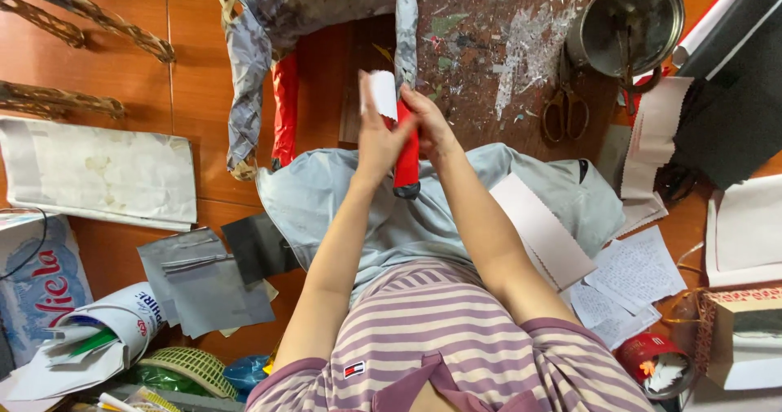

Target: Applying decorative paper and glue to a bamboo or wooden giraffe frame.

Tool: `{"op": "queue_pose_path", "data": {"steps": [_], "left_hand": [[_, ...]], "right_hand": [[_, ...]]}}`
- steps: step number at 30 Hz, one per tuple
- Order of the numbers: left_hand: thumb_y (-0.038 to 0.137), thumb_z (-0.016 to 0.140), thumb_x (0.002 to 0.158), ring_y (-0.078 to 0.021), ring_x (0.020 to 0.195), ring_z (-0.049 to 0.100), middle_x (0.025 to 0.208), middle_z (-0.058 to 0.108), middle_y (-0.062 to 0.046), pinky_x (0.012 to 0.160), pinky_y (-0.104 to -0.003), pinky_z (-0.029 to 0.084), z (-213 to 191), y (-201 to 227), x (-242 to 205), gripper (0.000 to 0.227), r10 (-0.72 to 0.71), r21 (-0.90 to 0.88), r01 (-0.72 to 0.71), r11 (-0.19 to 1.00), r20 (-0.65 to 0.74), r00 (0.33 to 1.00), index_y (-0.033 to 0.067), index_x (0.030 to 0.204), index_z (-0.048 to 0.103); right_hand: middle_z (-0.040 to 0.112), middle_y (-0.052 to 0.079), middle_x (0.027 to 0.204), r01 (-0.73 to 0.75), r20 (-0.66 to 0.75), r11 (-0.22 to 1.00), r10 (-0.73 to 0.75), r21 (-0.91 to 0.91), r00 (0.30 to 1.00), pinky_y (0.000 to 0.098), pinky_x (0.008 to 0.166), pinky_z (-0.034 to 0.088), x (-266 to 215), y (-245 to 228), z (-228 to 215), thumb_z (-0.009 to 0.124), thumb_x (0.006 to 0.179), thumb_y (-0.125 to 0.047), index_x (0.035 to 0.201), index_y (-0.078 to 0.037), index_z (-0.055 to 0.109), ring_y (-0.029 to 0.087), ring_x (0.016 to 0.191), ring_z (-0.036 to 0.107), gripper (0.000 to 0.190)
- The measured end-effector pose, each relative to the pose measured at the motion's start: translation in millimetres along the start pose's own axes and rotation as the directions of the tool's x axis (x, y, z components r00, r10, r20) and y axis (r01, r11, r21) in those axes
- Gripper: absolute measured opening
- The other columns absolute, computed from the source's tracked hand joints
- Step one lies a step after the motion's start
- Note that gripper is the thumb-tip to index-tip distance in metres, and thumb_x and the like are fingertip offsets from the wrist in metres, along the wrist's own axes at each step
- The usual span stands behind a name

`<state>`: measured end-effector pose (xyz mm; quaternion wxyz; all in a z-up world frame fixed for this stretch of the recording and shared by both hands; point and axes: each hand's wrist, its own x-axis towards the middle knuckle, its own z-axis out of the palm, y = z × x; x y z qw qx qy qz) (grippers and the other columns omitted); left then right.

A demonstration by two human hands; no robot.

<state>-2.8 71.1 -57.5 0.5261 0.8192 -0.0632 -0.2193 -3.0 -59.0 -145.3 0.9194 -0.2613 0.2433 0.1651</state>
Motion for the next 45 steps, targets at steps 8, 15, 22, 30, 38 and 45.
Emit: {"op": "queue_pose_path", "data": {"steps": [8, 15, 22, 30, 38, 45], "left_hand": [[-0.007, 0.069, 0.101, -0.0220, 0.109, 0.077, 0.146, 0.068, -0.012, 0.094, -0.032, 0.062, 1, 58, 84, 0.080, 0.522, 0.156, -0.498, 0.853, -0.286, 0.804, 0.0238, 0.163, 0.030], [0.002, 0.073, 0.096, -0.0303, 0.125, 0.067, 0.144, 0.056, -0.021, 0.101, -0.039, 0.057, 16, -19, 58, 0.075, 0.398, -0.127, -0.410, 0.903, -0.110, 0.911, 0.0183, 0.156, 0.032], [0.025, 0.065, 0.100, -0.0211, 0.070, 0.070, 0.107, 0.072, -0.020, 0.059, -0.035, 0.058, 22, -2, 29, 0.059, -0.128, -0.273, 0.127, 0.954, 0.013, 0.992, 0.0065, 0.149, 0.038], [0.025, 0.069, 0.093, -0.0213, 0.062, 0.075, 0.087, 0.078, -0.021, 0.055, -0.035, 0.062, 28, -10, 41, 0.065, -0.229, -0.098, 0.224, 0.970, -0.046, 0.972, 0.0078, 0.147, 0.038], [0.019, 0.066, 0.093, -0.0341, 0.105, 0.073, 0.118, 0.071, -0.024, 0.085, -0.040, 0.059, 29, -39, 42, 0.078, -0.058, -0.037, 0.059, 0.998, 0.022, 0.998, 0.0085, 0.159, 0.025], [0.020, 0.078, 0.091, -0.0365, 0.116, 0.069, 0.145, 0.056, -0.022, 0.091, -0.044, 0.059, 7, -15, 20, 0.103, 0.079, -0.225, -0.053, 0.973, 0.106, 0.991, 0.0094, 0.162, 0.003]], "right_hand": [[0.067, 0.009, 0.104, 0.461, 0.081, 0.349, -0.721, -0.816, 0.688, 0.0353, 0.074, 0.054, -35, 4, 24, 0.069, 0.103, -0.016, 0.129, -0.010, 0.061, 0.021, 0.089, 0.067, 0.028], [0.064, 0.003, 0.083, 0.440, -0.306, 0.818, -0.555, -0.370, 0.774, 0.0285, 0.056, 0.035, -7, 19, -31, 0.067, 0.112, -0.019, 0.091, 0.003, 0.069, 0.012, 0.067, 0.048, 0.030], [0.071, 0.005, 0.079, 0.333, -0.332, 0.938, -0.286, 0.094, 0.899, 0.0264, 0.058, 0.052, 5, 14, -50, 0.075, 0.096, -0.016, 0.082, -0.007, 0.067, 0.014, 0.064, 0.064, 0.019], [0.066, 0.009, 0.074, 0.038, -0.242, 0.979, -0.087, -0.198, 0.966, 0.0298, 0.053, 0.046, 0, 35, -76, 0.065, 0.111, -0.039, 0.082, -0.005, 0.062, 0.020, 0.062, 0.059, 0.045], [0.074, 0.007, 0.099, 0.132, -0.043, 0.539, -0.301, -0.832, 0.953, 0.0296, 0.080, 0.054, 48, -22, -13, 0.058, 0.107, -0.039, 0.110, -0.004, 0.067, 0.012, 0.088, 0.066, 0.036], [0.074, 0.005, 0.099, 0.046, -0.029, 0.943, -0.059, -0.330, 0.998, 0.0304, 0.076, 0.057, 39, -24, -5, 0.069, 0.097, -0.040, 0.109, -0.005, 0.071, 0.013, 0.083, 0.069, 0.037]]}}
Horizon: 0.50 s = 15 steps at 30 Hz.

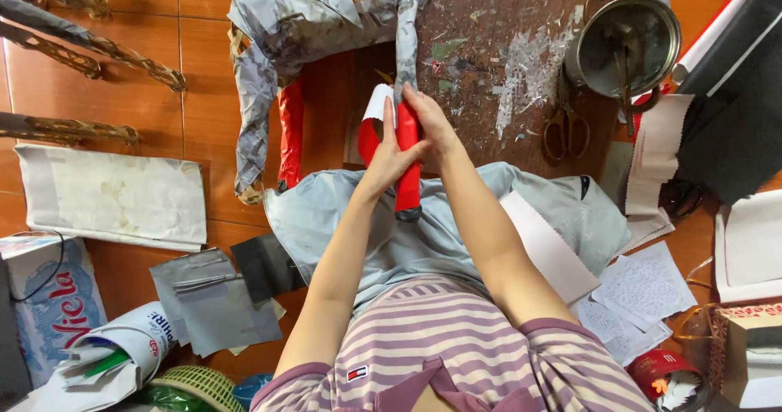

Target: Applying decorative paper and glue to a bamboo or wooden giraffe frame.

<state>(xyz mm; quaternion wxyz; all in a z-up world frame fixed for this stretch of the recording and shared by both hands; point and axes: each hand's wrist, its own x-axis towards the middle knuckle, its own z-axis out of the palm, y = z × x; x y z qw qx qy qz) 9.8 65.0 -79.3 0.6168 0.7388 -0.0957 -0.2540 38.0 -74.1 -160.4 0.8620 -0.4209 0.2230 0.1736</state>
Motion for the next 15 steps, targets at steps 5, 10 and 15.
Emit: {"op": "queue_pose_path", "data": {"steps": [5, 10, 15], "left_hand": [[0.001, 0.075, 0.091, -0.0351, 0.152, 0.039, 0.166, 0.034, -0.026, 0.125, -0.042, 0.033, -19, 10, 28, 0.091, 0.454, 0.399, -0.284, 0.872, -0.442, 0.773, 0.0048, 0.164, 0.019], [0.000, 0.065, 0.100, -0.0303, 0.133, 0.062, 0.158, 0.052, -0.016, 0.112, -0.037, 0.052, -18, 93, 91, 0.076, 0.281, 0.254, -0.183, 0.950, -0.435, 0.855, 0.0153, 0.164, 0.027], [0.001, 0.073, 0.097, -0.0330, 0.121, 0.071, 0.145, 0.063, -0.019, 0.101, -0.042, 0.058, 15, 54, 105, 0.092, 0.436, 0.442, -0.396, 0.805, 0.014, 0.900, 0.0221, 0.169, 0.021]], "right_hand": [[0.071, 0.007, 0.085, -0.189, 0.100, 0.862, 0.161, 0.471, 0.982, 0.0328, 0.063, 0.057, -26, -21, 39, 0.065, 0.094, -0.052, 0.106, -0.009, 0.071, 0.019, 0.071, 0.067, 0.045], [0.061, 0.012, 0.097, 0.436, -0.230, 0.849, -0.508, -0.299, 0.830, 0.0357, 0.068, 0.052, -62, -42, 66, 0.068, 0.096, -0.043, 0.121, -0.007, 0.056, 0.029, 0.084, 0.064, 0.046], [0.065, 0.009, 0.107, 0.657, -0.248, 0.688, -0.725, -0.310, 0.642, 0.0324, 0.082, 0.055, -21, 2, 13, 0.070, 0.102, -0.026, 0.117, 0.005, 0.062, 0.020, 0.096, 0.064, 0.035]]}}
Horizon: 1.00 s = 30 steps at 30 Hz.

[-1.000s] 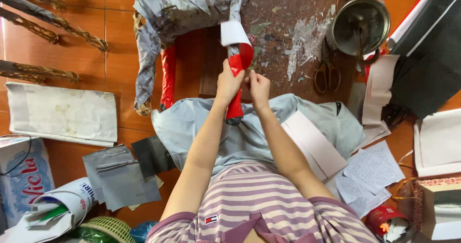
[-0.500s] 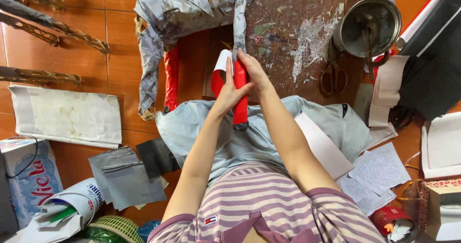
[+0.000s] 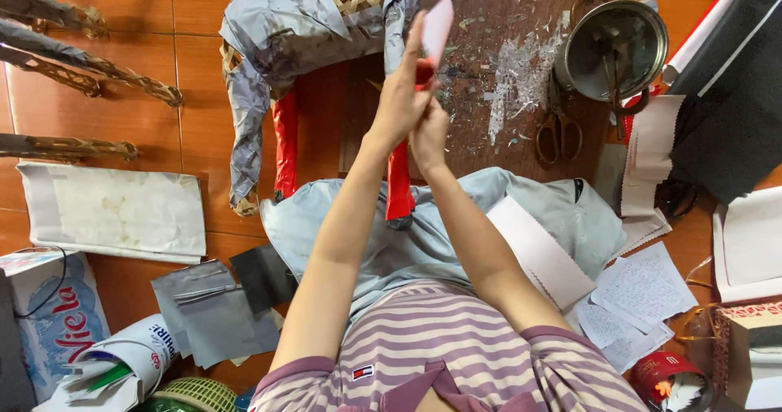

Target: Applying decorative paper and glue to a bamboo or wooden giraffe frame.

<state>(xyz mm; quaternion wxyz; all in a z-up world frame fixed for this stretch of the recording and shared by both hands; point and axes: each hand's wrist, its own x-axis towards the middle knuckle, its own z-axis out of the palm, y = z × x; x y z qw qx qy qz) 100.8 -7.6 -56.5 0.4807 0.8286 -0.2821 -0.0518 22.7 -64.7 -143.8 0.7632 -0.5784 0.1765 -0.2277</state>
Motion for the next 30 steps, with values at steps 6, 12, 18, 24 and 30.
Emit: {"op": "queue_pose_path", "data": {"steps": [6, 12, 18, 24, 30], "left_hand": [[0.013, 0.071, 0.106, -0.0312, 0.125, 0.069, 0.152, 0.056, -0.028, 0.101, -0.042, 0.058, 24, -94, -64, 0.082, -0.295, -0.217, 0.258, 0.942, -0.159, 0.942, 0.0104, 0.161, 0.011], [0.023, 0.068, 0.091, -0.0383, 0.075, 0.070, 0.101, 0.072, -0.021, 0.067, -0.048, 0.059, -3, -11, -46, 0.075, -0.723, -0.254, 0.742, 0.621, 0.180, 0.667, 0.0104, 0.153, 0.029], [0.011, 0.082, 0.091, -0.0325, 0.099, 0.072, 0.113, 0.069, -0.021, 0.085, -0.046, 0.059, 24, -70, -66, 0.074, -0.318, -0.074, 0.315, 0.946, -0.046, 0.947, 0.0107, 0.148, 0.035], [0.006, 0.079, 0.070, -0.0293, 0.093, 0.071, 0.139, 0.046, -0.022, 0.068, -0.042, 0.063, -25, -18, -53, 0.122, -0.406, -0.467, 0.548, 0.694, 0.375, 0.833, 0.0174, 0.157, -0.007], [0.007, 0.076, 0.098, -0.0235, 0.102, 0.068, 0.128, 0.064, -0.022, 0.079, -0.031, 0.057, -20, -26, -45, 0.104, -0.298, -0.250, 0.251, 0.935, -0.170, 0.939, 0.0137, 0.166, -0.003]], "right_hand": [[0.073, 0.007, 0.088, -0.494, -0.105, 0.738, 0.597, 0.460, 0.795, 0.0309, 0.062, 0.053, 16, 44, -32, 0.071, 0.094, -0.018, 0.102, 0.002, 0.071, 0.017, 0.069, 0.067, 0.021], [0.067, 0.010, 0.075, -0.737, 0.205, 0.559, 0.727, 0.380, 0.656, 0.0315, 0.056, 0.055, 4, 36, -44, 0.069, 0.103, -0.029, 0.084, -0.003, 0.063, 0.020, 0.058, 0.065, 0.033], [0.073, 0.003, 0.091, -0.093, 0.234, 0.943, 0.174, -0.319, 0.957, 0.0290, 0.078, 0.053, 51, 48, -3, 0.051, 0.109, -0.042, 0.107, -0.003, 0.069, 0.008, 0.086, 0.062, 0.043], [0.070, 0.005, 0.090, -0.765, 0.438, 0.638, 0.665, 0.089, 0.606, 0.0346, 0.073, 0.055, 84, 20, 18, 0.068, 0.099, -0.041, 0.109, -0.007, 0.069, 0.016, 0.079, 0.064, 0.036], [0.075, 0.007, 0.104, -0.845, 0.556, 0.409, 0.637, 0.343, 0.534, 0.0369, 0.085, 0.059, 74, 6, 27, 0.067, 0.094, -0.040, 0.118, -0.009, 0.067, 0.021, 0.090, 0.071, 0.040]]}}
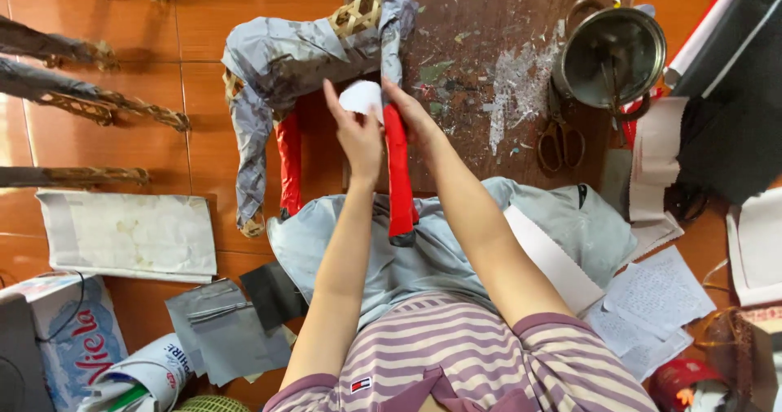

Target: Applying decorative paper and glue to a bamboo or wooden giraffe frame.

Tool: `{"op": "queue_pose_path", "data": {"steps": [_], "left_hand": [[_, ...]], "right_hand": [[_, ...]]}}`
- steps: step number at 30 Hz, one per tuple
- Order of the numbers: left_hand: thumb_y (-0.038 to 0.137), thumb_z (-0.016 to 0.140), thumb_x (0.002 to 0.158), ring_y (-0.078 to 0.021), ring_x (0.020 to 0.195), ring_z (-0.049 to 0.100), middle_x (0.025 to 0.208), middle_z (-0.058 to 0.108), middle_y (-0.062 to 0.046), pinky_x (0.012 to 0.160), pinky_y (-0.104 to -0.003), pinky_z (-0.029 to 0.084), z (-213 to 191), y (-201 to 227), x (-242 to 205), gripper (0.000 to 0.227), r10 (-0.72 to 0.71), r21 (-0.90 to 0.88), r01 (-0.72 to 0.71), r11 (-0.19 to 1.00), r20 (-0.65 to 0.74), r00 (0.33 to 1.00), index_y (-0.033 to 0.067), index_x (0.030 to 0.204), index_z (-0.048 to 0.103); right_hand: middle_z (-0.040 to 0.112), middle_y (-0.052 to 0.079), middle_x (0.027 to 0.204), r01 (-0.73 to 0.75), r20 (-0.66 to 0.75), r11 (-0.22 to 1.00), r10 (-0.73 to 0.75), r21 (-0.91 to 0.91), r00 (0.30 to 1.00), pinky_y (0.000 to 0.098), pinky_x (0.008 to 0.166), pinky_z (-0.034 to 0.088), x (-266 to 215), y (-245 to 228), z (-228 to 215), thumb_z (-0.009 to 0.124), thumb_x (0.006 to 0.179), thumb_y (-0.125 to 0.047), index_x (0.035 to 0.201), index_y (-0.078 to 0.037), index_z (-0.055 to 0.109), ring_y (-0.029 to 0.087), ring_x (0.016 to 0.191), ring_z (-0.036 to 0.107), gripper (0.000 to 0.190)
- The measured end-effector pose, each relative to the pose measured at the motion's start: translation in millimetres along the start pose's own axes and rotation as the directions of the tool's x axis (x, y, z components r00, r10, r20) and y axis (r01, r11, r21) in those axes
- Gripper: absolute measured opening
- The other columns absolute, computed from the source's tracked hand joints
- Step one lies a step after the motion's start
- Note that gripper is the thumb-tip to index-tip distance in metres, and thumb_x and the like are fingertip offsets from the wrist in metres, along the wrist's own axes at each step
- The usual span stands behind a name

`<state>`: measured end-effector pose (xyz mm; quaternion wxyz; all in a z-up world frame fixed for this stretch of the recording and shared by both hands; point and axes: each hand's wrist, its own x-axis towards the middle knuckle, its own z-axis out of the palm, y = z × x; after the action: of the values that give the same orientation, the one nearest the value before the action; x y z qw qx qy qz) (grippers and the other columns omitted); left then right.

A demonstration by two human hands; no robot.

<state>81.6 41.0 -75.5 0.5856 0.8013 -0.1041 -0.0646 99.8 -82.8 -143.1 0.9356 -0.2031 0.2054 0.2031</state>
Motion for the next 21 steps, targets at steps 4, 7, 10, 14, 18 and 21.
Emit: {"op": "queue_pose_path", "data": {"steps": [4, 7, 10, 14, 18, 21], "left_hand": [[-0.002, 0.062, 0.102, -0.0187, 0.083, 0.062, 0.103, 0.067, -0.017, 0.068, -0.031, 0.054, 6, -3, 13, 0.086, -0.116, -0.120, 0.099, 0.988, -0.150, 0.982, 0.0142, 0.169, 0.010], [-0.002, 0.060, 0.101, -0.0159, 0.080, 0.062, 0.097, 0.069, -0.014, 0.069, -0.030, 0.054, 12, -6, 21, 0.080, -0.054, -0.076, 0.048, 0.996, -0.088, 0.995, 0.0115, 0.167, 0.015], [-0.002, 0.058, 0.103, -0.0159, 0.088, 0.063, 0.102, 0.070, -0.015, 0.077, -0.031, 0.054, 12, -19, 20, 0.067, 0.027, -0.012, -0.028, 1.000, -0.054, 0.998, 0.0072, 0.162, 0.029], [0.000, 0.058, 0.106, -0.0214, 0.112, 0.073, 0.125, 0.074, -0.020, 0.094, -0.034, 0.057, 16, -28, 28, 0.038, 0.189, 0.134, -0.185, 0.974, -0.022, 0.982, 0.0008, 0.144, 0.055], [0.003, 0.058, 0.104, -0.0247, 0.112, 0.074, 0.123, 0.074, -0.019, 0.093, -0.034, 0.056, 22, 7, 27, 0.033, 0.135, 0.268, -0.129, 0.955, -0.002, 0.991, 0.0042, 0.137, 0.063], [0.003, 0.055, 0.103, -0.0270, 0.116, 0.073, 0.126, 0.072, -0.018, 0.096, -0.034, 0.055, 25, 17, 25, 0.037, 0.173, 0.238, -0.176, 0.955, 0.032, 0.984, 0.0079, 0.139, 0.063]], "right_hand": [[0.070, 0.012, 0.084, -0.070, -0.265, 0.870, -0.071, -0.488, 0.962, 0.0401, 0.062, 0.052, -15, -11, -19, 0.048, 0.095, -0.069, 0.114, -0.007, 0.068, 0.026, 0.069, 0.064, 0.068], [0.070, 0.017, 0.095, 0.117, -0.098, 0.306, -0.606, -0.945, 0.789, 0.0464, 0.074, 0.050, -59, -60, -57, 0.062, 0.090, -0.054, 0.111, -0.005, 0.072, 0.033, 0.085, 0.063, 0.054], [0.067, 0.020, 0.103, -0.312, 0.320, -0.436, -0.877, -0.844, 0.360, 0.0501, 0.081, 0.050, -121, -115, -131, 0.074, 0.080, -0.022, 0.097, -0.003, 0.075, 0.037, 0.097, 0.061, 0.025], [0.067, 0.015, 0.101, -0.821, 0.135, -0.378, -0.925, -0.428, 0.355, 0.0528, 0.081, 0.051, -204, -164, -200, 0.060, 0.083, -0.012, 0.084, -0.006, 0.077, 0.035, 0.102, 0.062, 0.017], [0.068, 0.019, 0.105, -0.708, 0.193, -0.496, -0.863, -0.502, 0.468, 0.0502, 0.085, 0.051, -240, -173, -236, 0.063, 0.087, -0.006, 0.090, -0.004, 0.075, 0.038, 0.105, 0.063, 0.013], [0.067, 0.024, 0.103, -0.573, 0.151, -0.472, -0.842, -0.670, 0.517, 0.0503, 0.086, 0.053, -255, -176, -226, 0.065, 0.085, 0.003, 0.097, -0.002, 0.075, 0.042, 0.101, 0.063, 0.016]]}}
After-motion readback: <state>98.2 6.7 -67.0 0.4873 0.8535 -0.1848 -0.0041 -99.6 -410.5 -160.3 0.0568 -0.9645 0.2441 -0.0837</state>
